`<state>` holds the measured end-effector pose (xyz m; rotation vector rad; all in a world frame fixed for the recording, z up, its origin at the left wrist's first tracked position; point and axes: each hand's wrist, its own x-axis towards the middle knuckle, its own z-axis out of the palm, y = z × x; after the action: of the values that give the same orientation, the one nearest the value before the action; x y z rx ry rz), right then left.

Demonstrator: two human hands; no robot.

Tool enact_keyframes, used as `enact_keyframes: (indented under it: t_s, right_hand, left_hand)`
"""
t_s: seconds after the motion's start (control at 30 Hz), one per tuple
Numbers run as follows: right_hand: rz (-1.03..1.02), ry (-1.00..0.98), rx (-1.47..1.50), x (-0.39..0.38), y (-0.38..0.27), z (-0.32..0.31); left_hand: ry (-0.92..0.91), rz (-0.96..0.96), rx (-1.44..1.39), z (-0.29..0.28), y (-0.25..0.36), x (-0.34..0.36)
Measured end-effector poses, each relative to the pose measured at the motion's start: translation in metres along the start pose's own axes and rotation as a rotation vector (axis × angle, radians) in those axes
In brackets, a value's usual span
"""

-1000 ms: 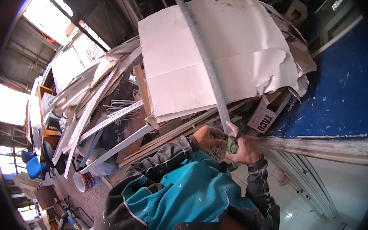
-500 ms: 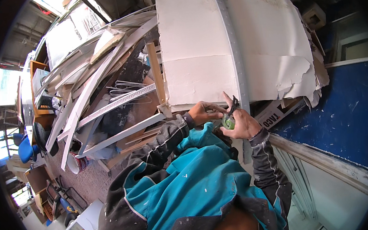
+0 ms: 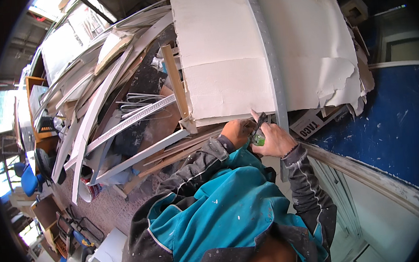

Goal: The person uses a straight edge and a utility knife to score and cut a piece of drywall, then uses a measuring tape to measure the dimensions.

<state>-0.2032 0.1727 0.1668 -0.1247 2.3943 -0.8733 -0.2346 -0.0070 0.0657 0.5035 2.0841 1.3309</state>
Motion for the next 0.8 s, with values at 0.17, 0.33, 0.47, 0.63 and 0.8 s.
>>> enact_keyframes:
  t_s: [0.17, 0.33, 0.47, 0.63, 0.8]
  right_hand:
    - [-0.226, 0.131, -0.027, 0.005, 0.022, 0.001]
    - [-0.204, 0.283, 1.155, 0.008, 0.041, 0.045]
    - [-0.189, 0.201, 2.082, 0.011, 0.038, 0.100]
    - [-0.148, 0.208, 1.937, -0.006, 0.035, 0.071]
    - [-0.094, 0.294, 0.797, -0.015, 0.027, 0.009]
  left_hand:
    - [0.054, 0.194, 0.059, -0.013, 0.007, 0.007]
    - [0.315, 0.325, 0.104, -0.022, 0.043, 0.003]
    - [0.288, 0.432, 0.140, -0.018, 0.056, -0.003]
    - [0.054, 0.264, -0.384, -0.033, 0.042, 0.006]
    - [-0.321, -0.435, -0.472, -0.062, 0.063, 0.019]
